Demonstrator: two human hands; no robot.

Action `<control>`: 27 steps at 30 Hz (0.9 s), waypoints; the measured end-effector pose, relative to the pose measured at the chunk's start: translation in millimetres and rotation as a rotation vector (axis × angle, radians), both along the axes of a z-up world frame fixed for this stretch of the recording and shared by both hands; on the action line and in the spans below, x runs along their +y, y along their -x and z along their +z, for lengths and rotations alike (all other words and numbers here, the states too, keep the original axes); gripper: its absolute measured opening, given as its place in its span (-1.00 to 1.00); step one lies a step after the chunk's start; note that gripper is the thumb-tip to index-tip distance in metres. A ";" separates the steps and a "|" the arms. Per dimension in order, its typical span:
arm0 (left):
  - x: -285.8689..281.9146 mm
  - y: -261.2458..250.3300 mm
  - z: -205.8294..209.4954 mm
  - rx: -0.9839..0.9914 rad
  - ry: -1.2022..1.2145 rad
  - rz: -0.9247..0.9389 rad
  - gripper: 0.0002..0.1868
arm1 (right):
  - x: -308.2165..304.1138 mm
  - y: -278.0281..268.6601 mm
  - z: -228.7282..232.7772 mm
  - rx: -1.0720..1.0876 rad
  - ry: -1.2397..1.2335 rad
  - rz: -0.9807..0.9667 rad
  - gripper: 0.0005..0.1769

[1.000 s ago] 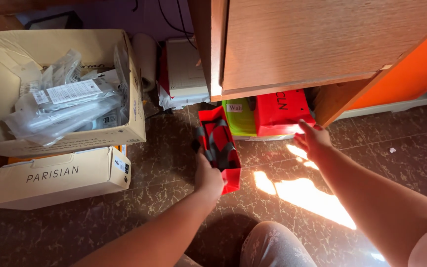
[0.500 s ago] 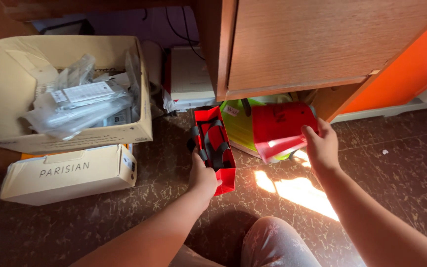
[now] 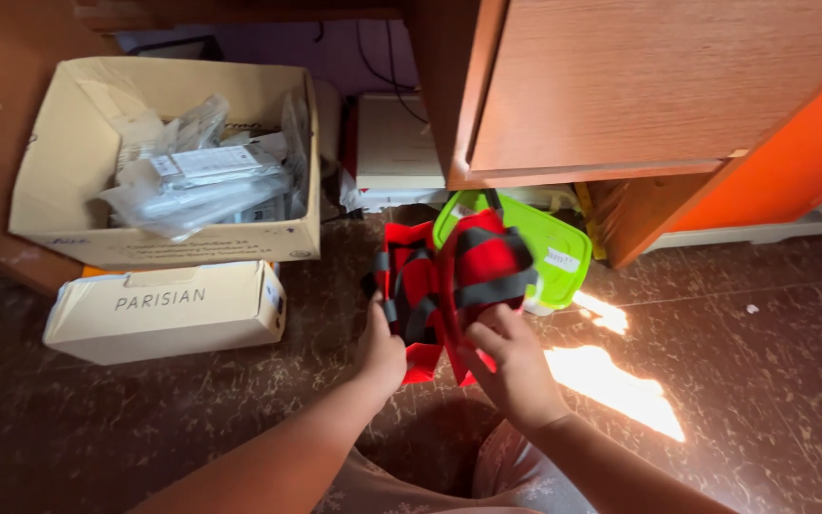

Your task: The recorder tidies a bedroom by folding clothes, picking up a tube from the floor, and organizing boxes under a desk.

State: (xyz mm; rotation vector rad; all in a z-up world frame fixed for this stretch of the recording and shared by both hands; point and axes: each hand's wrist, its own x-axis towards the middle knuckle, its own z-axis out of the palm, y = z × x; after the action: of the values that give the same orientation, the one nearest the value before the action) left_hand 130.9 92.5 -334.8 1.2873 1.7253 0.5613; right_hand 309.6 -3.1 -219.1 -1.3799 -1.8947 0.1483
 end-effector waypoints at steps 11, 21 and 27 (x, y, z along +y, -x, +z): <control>11.1 71.3 -60.9 0.081 -0.088 -0.015 0.12 | 30.5 2.2 -42.6 0.070 0.512 0.112 -0.74; -6.4 50.8 47.7 0.022 -0.054 -0.219 0.14 | 74.4 15.5 -88.4 0.844 1.124 -0.172 -0.18; 15.6 62.1 -8.6 -0.025 -0.203 -0.335 0.09 | 71.8 0.3 -100.0 0.899 1.170 -0.120 -0.16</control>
State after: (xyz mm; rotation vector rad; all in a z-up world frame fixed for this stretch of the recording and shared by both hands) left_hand 68.8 108.1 -343.3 1.6640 1.4170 0.5615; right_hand 309.3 68.7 -319.1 -1.6502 -0.8760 1.6966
